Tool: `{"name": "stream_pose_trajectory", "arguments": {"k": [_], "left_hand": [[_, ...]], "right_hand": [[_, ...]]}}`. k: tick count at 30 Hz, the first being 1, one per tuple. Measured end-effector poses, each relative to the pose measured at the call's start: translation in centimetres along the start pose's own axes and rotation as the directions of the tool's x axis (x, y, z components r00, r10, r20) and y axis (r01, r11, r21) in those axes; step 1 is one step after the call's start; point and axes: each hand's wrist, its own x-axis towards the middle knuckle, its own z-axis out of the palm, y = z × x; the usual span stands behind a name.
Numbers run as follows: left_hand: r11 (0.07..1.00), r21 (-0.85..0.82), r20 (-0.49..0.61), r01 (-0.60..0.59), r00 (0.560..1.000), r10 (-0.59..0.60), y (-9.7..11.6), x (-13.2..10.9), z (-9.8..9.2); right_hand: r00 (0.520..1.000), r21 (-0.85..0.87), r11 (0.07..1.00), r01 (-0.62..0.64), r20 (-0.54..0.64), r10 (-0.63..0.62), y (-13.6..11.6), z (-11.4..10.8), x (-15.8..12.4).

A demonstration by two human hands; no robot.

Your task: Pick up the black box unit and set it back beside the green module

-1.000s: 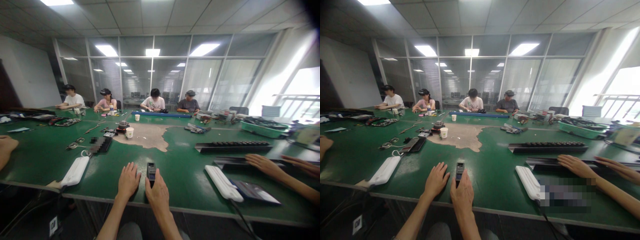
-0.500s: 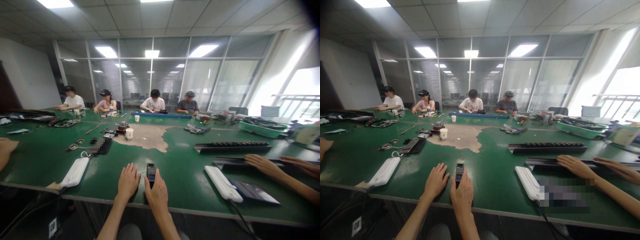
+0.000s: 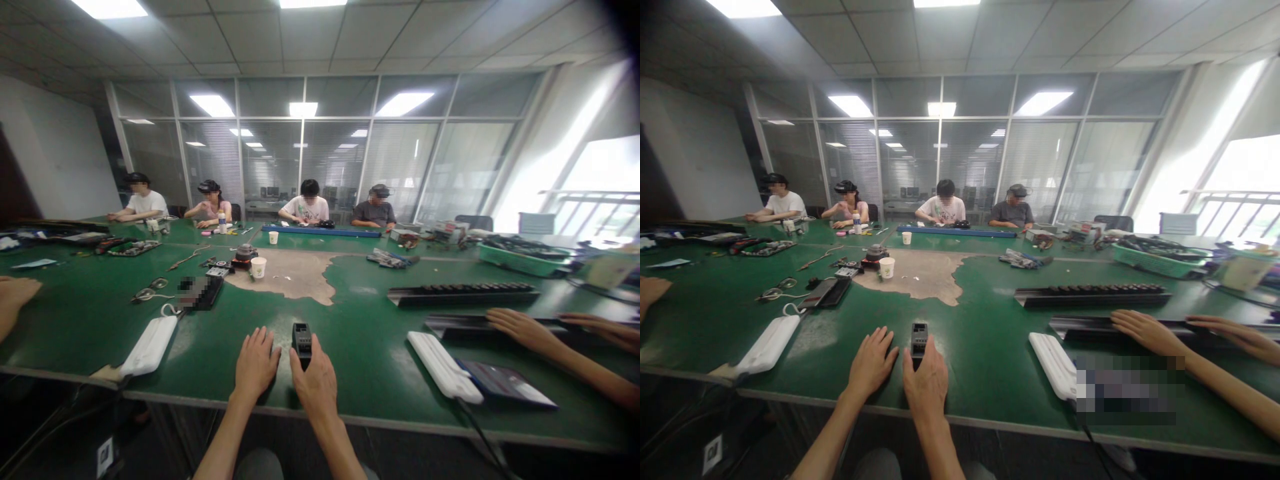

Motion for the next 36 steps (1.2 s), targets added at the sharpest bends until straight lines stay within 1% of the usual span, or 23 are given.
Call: {"name": "stream_pose_trajectory", "arguments": {"k": [3, 6, 9, 11, 15, 19, 27, 36], "left_hand": [[1.000, 0.003, 0.005, -0.002, 1.000, 0.002, 0.0, 0.0, -0.1], [1.000, 0.009, -0.005, -0.006, 1.000, 0.006, 0.1, 0.0, -0.2], [1.000, 0.014, -0.008, -0.002, 1.000, 0.002, 0.1, 0.0, -0.2], [1.000, 0.013, -0.007, 0.001, 1.000, -0.001, 0.1, 0.0, -0.1], [1.000, 0.005, -0.007, 0.001, 1.000, -0.001, 0.1, 0.0, -0.1], [1.000, 0.002, -0.014, 0.002, 1.000, -0.002, 0.1, 0.0, -0.1], [1.000, 0.011, -0.010, -0.004, 1.000, 0.004, 0.2, 0.0, -0.2], [1.000, 0.010, 0.006, -0.006, 1.000, 0.006, 0.2, 0.1, -0.3]], "right_hand": [[1.000, 0.077, 0.997, -0.012, -0.009, 0.013, -0.7, -1.3, 0.8], [0.998, 0.156, 0.988, -0.005, -0.054, 0.014, -1.0, -3.0, 1.8], [0.994, 0.177, 0.984, -0.011, -0.102, 0.029, 0.1, -4.1, 2.6], [0.993, 0.160, 0.986, -0.036, -0.102, 0.053, 1.4, -4.4, 2.8], [0.993, 0.111, 0.990, -0.086, -0.067, 0.093, 3.9, -3.7, 2.3], [0.995, 0.062, 0.996, -0.062, -0.073, 0.066, 5.2, -2.6, 1.6], [0.998, -0.010, 0.999, -0.041, -0.042, 0.041, 6.3, -1.6, 1.2], [0.995, -0.017, 0.999, 0.033, -0.097, -0.034, 6.7, -1.1, 0.7]]}}
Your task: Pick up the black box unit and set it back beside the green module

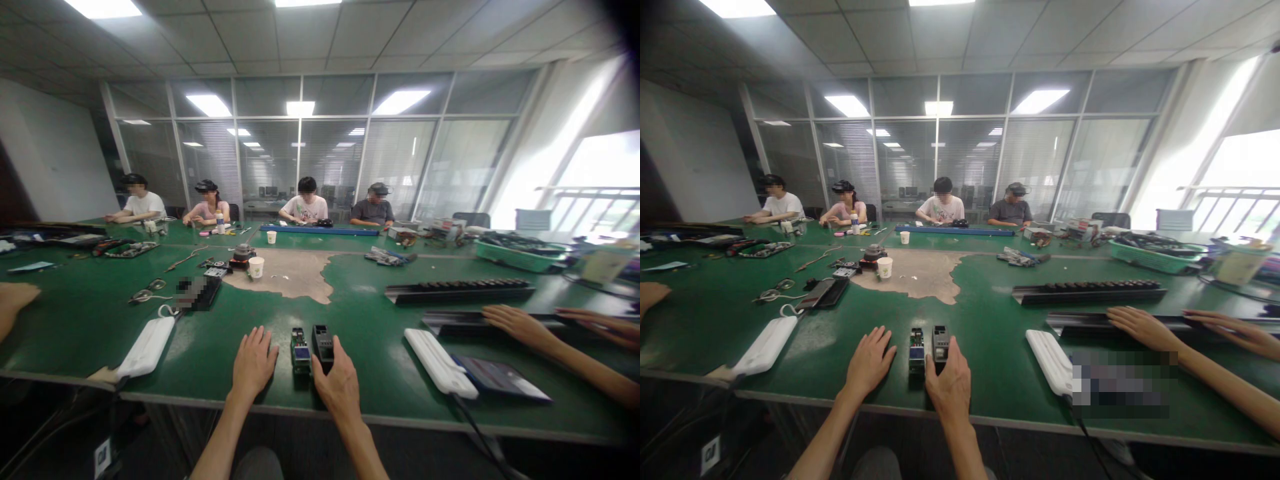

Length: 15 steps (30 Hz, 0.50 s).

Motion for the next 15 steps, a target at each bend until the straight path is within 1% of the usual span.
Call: {"name": "stream_pose_trajectory", "arguments": {"k": [7, 15], "left_hand": [[1.000, 0.006, 0.001, 0.003, 1.000, -0.003, -0.04, -0.07, 0.05], [1.000, 0.001, -0.007, 0.004, 1.000, -0.004, -0.09, -0.08, 0.21]], "right_hand": [[0.998, 0.052, 0.997, 0.050, -0.049, -0.047, 0.18, -0.22, -0.27], [1.000, 0.049, 0.999, 0.016, -0.010, -0.016, 0.29, -0.11, -0.32]]}}
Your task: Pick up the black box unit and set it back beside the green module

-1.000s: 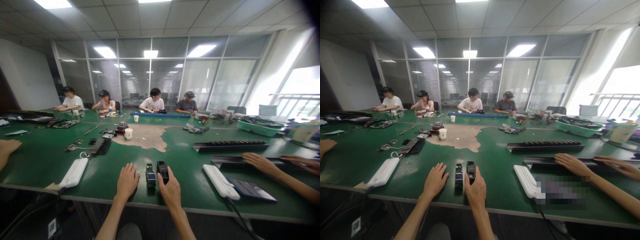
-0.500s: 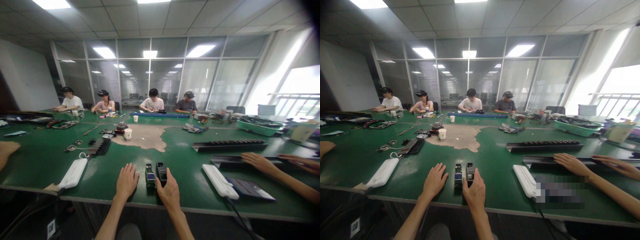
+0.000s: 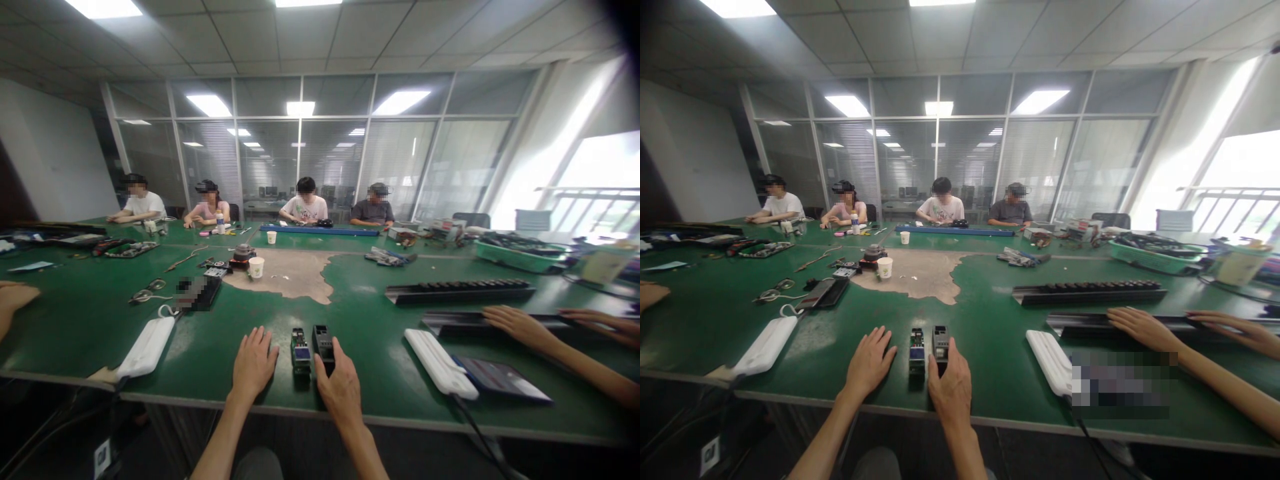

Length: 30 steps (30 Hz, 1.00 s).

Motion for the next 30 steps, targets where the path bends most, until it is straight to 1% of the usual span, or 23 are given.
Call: {"name": "stream_pose_trajectory", "arguments": {"k": [4, 8, 11, 14, 17, 20, 30], "left_hand": [[1.000, 0.005, 0.002, 0.000, 1.000, 0.000, 0.0, 0.0, 0.0], [1.000, 0.013, 0.007, 0.002, 1.000, -0.002, 0.1, 0.0, -0.1], [1.000, 0.016, 0.012, 0.001, 1.000, -0.002, 0.1, 0.0, -0.2], [1.000, 0.014, 0.008, -0.003, 1.000, 0.003, 0.1, 0.0, -0.2], [1.000, 0.009, 0.009, -0.002, 1.000, 0.001, 0.1, 0.1, 0.0], [1.000, 0.007, 0.013, 0.003, 1.000, -0.003, 0.0, 0.1, 0.0], [1.000, 0.010, -0.004, 0.000, 1.000, 0.000, 0.0, 0.0, 0.1]], "right_hand": [[0.998, 0.034, 0.997, -0.065, 0.023, 0.064, -0.5, -0.5, 0.3], [0.993, 0.091, 0.989, -0.115, 0.004, 0.115, -2.0, -1.8, 1.1], [0.994, 0.131, 0.986, -0.105, -0.016, 0.108, -3.7, -2.9, 1.9], [0.997, 0.158, 0.984, -0.077, 0.014, 0.076, -5.5, -3.6, 2.4], [0.995, 0.138, 0.988, -0.070, 0.081, 0.059, -6.8, -3.4, 2.4], [0.989, 0.093, 0.993, -0.080, 0.132, 0.067, -7.6, -2.8, 2.1], [0.980, -0.064, 0.997, -0.045, 0.191, 0.056, -9.0, -1.7, 1.7]]}}
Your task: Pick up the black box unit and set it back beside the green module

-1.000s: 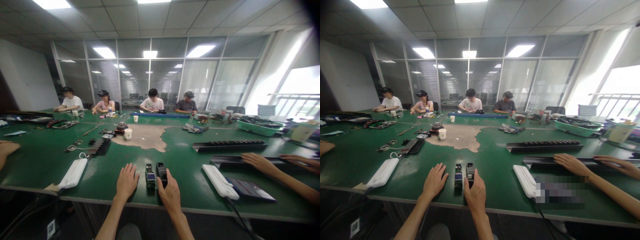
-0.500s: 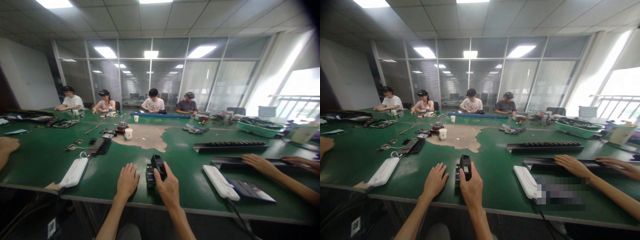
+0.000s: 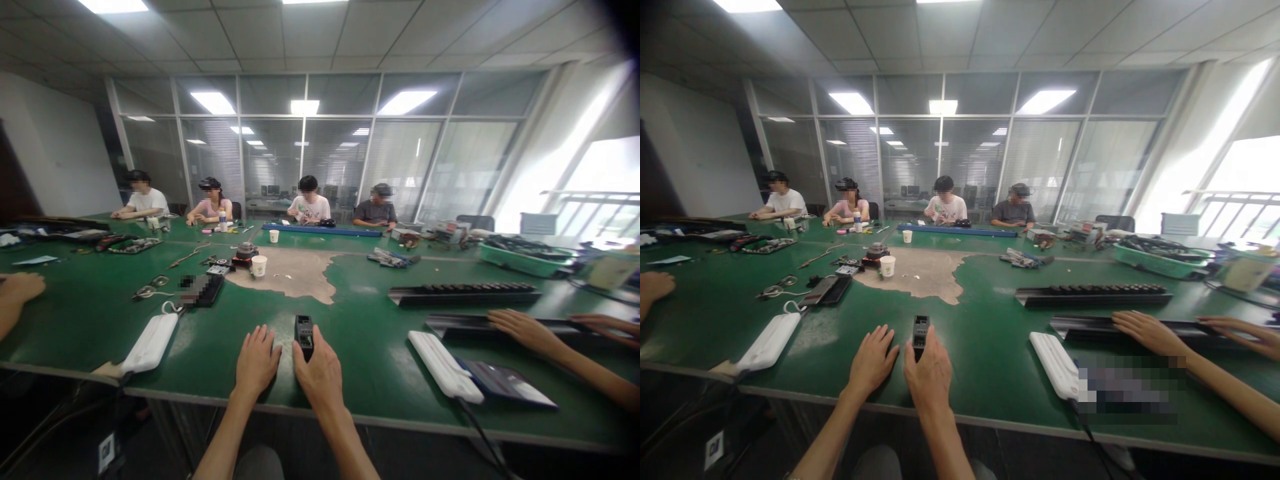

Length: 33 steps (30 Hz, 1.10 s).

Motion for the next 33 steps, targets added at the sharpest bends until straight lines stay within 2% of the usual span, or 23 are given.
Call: {"name": "stream_pose_trajectory", "arguments": {"k": [9, 26, 33], "left_hand": [[1.000, -0.008, 0.016, 0.006, 1.000, -0.005, -0.1, 0.0, 0.0], [1.000, -0.003, 0.003, 0.002, 1.000, -0.002, -0.1, 0.0, 0.2], [1.000, -0.022, 0.001, 0.002, 1.000, -0.002, -0.1, 0.0, 0.2]], "right_hand": [[1.000, -0.083, 0.997, 0.001, 0.022, 0.001, 0.9, 1.3, -0.7], [0.997, -0.165, 0.986, -0.020, 0.075, 0.033, -0.4, 0.2, -0.1], [0.992, -0.102, 0.995, 0.017, 0.130, -0.004, 0.1, -0.7, 1.1]]}}
